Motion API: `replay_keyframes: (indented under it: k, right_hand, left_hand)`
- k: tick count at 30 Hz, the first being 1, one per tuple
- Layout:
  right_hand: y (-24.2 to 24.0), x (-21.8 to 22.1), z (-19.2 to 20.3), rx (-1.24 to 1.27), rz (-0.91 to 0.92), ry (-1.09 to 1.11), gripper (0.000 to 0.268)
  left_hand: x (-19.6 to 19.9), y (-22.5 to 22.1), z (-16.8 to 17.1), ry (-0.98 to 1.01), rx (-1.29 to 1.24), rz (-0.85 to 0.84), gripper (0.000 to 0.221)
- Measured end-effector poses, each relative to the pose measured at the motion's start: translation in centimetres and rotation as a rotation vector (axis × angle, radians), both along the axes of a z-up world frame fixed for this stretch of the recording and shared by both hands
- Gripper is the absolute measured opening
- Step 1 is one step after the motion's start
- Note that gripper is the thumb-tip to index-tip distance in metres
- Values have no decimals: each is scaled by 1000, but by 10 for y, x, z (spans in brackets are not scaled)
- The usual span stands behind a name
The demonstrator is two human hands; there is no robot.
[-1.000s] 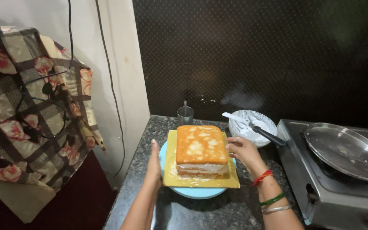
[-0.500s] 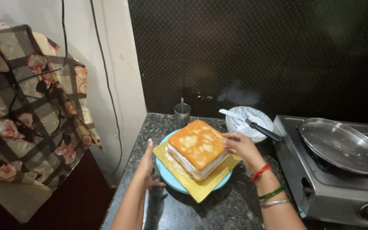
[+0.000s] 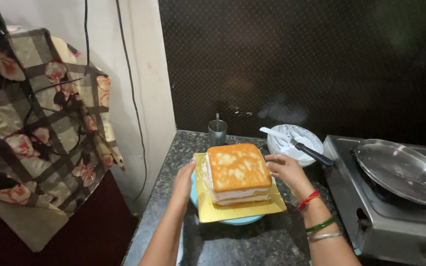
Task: The person lifts a slice of bread from a pan and places it onto a layered cake. They then pour liquid from a small metal cup onto the bread and spread it across the surface using a spoon.
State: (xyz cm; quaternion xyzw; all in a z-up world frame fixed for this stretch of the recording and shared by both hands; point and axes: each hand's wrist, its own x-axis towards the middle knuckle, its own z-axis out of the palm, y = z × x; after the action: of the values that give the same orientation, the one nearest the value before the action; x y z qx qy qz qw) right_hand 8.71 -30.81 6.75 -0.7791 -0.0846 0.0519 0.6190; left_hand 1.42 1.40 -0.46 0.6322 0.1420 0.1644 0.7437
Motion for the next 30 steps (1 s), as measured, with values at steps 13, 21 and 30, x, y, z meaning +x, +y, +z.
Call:
replay_keyframes:
  k: [13, 21, 30]
  right_hand:
    - [1, 10, -27, -78, 16, 78, 45]
    - [6, 4, -21, -26, -1, 120, 43]
    - [2, -3, -15, -72, -16, 87, 38]
  left_hand:
    - [-28, -42, 27, -277, -466, -280, 72]
    - [-31, -57, 38, -356, -287, -263, 95]
    - [-35, -43, 38, 141, 29, 227, 86]
